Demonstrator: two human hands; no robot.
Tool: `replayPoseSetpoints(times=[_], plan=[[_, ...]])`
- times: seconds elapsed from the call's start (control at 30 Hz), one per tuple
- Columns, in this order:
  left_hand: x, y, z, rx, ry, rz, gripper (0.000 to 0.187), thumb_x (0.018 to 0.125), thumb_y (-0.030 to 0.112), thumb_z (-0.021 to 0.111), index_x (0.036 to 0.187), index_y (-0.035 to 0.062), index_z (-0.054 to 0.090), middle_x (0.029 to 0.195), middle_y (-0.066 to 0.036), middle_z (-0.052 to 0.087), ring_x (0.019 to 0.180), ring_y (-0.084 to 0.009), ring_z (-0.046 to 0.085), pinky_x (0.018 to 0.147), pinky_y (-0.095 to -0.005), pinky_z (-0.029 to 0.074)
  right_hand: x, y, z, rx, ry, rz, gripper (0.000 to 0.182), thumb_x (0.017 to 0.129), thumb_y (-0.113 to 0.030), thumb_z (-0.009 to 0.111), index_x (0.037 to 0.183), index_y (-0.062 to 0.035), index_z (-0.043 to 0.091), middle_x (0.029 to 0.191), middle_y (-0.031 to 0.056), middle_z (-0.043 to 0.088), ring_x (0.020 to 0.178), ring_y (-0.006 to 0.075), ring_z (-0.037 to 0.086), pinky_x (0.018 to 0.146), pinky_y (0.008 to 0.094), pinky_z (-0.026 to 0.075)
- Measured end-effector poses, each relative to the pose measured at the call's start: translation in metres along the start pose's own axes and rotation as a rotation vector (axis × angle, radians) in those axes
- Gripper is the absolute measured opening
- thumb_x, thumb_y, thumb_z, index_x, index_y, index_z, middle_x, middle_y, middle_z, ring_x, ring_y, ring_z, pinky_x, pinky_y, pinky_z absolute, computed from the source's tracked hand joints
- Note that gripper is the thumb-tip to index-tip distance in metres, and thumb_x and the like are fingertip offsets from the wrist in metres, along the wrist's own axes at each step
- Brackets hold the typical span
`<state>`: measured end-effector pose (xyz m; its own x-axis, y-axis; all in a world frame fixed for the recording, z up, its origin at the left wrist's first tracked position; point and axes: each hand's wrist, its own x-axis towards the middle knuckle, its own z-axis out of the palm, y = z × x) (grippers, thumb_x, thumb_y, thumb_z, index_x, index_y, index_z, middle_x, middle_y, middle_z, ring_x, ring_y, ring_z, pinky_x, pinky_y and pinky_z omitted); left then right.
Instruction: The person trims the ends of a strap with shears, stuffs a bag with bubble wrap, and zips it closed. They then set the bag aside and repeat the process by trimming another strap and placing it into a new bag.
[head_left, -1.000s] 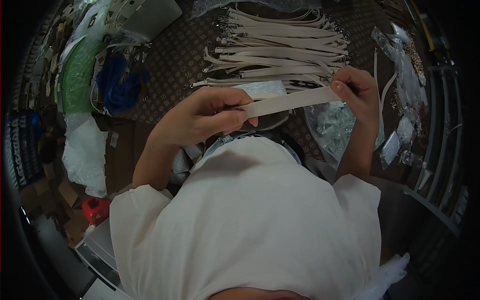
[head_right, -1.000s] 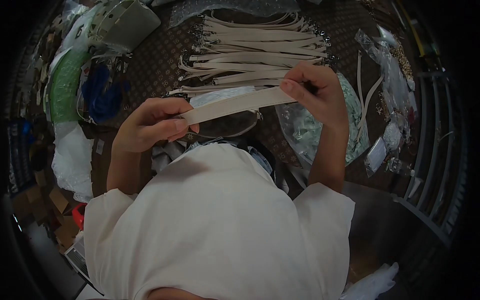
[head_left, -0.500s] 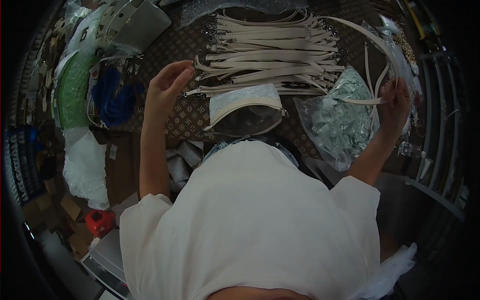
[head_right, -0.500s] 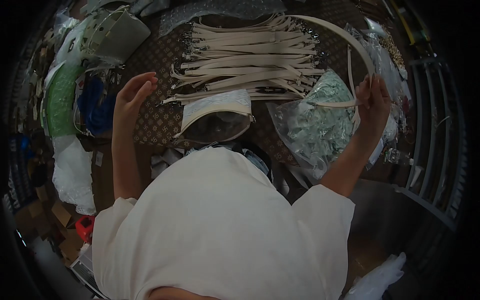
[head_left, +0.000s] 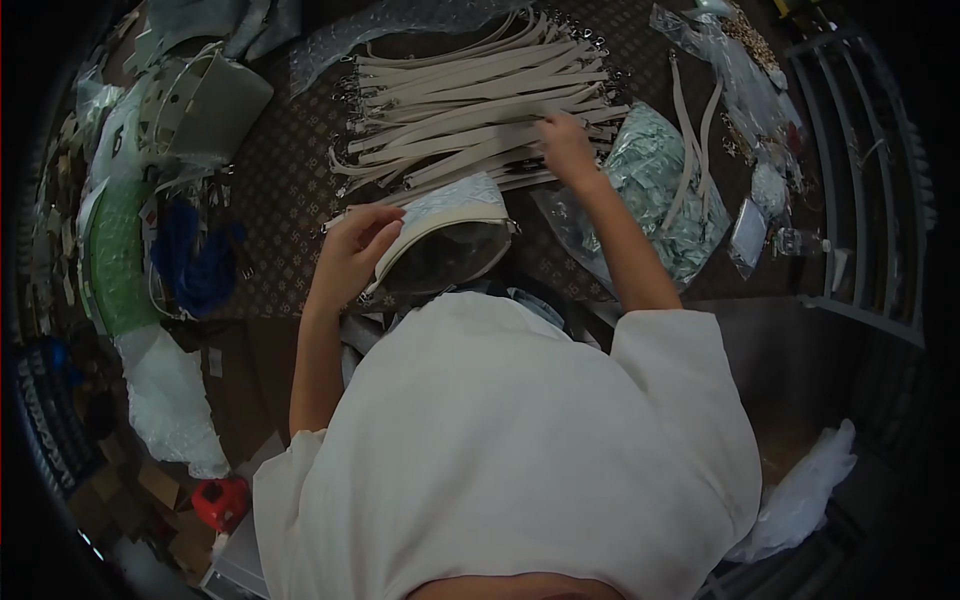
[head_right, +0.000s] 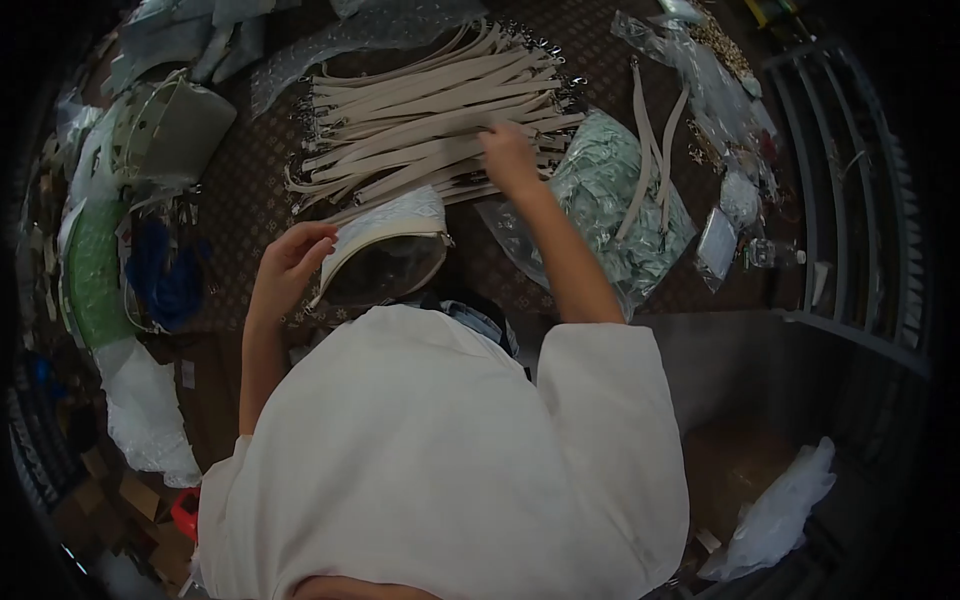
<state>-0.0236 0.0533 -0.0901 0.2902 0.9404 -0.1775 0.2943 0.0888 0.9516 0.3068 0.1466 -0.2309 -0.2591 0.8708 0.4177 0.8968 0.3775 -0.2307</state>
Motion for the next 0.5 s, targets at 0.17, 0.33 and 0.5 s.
replayPoseSetpoints(times=[0.17,0.33,0.5], plan=[[-0.003,0.018,0.000,0.093,-0.065,0.049,0.018,0.085,0.009,0.057,0.100,-0.0009,0.060,0.088,-0.005,0.058,0.079,-0.0090,0.054,0.069,-0.0211,0.044,0.010,-0.012,0.042,-0.091,-0.116,-0.116,0.010,0.068,-0.009,0.056,0.077,-0.0052,0.055,0.087,0.0105,0.053,0.084,0.0291,0.053,0.075,0.0387,0.046],[-0.002,0.015,-0.012,0.142,-0.036,0.040,0.018,0.085,0.008,0.057,0.100,-0.0016,0.060,0.091,-0.007,0.058,0.080,-0.0106,0.055,0.069,-0.0226,0.046,0.015,-0.006,0.014,-0.066,-0.181,-0.218,0.012,0.068,-0.008,0.057,0.080,-0.0056,0.055,0.085,0.0097,0.052,0.084,0.0285,0.053,0.069,0.0383,0.047],[0.020,0.039,0.009,0.272,0.128,0.284,0.019,0.084,0.005,0.056,0.102,-0.0012,0.059,0.096,-0.009,0.058,0.083,-0.0157,0.057,0.071,-0.0270,0.047,0.044,-0.039,-0.044,0.372,-0.116,-0.184,0.020,0.068,-0.001,0.063,0.086,-0.0030,0.054,0.089,0.0083,0.054,0.080,0.0266,0.055,0.064,0.0341,0.047]])
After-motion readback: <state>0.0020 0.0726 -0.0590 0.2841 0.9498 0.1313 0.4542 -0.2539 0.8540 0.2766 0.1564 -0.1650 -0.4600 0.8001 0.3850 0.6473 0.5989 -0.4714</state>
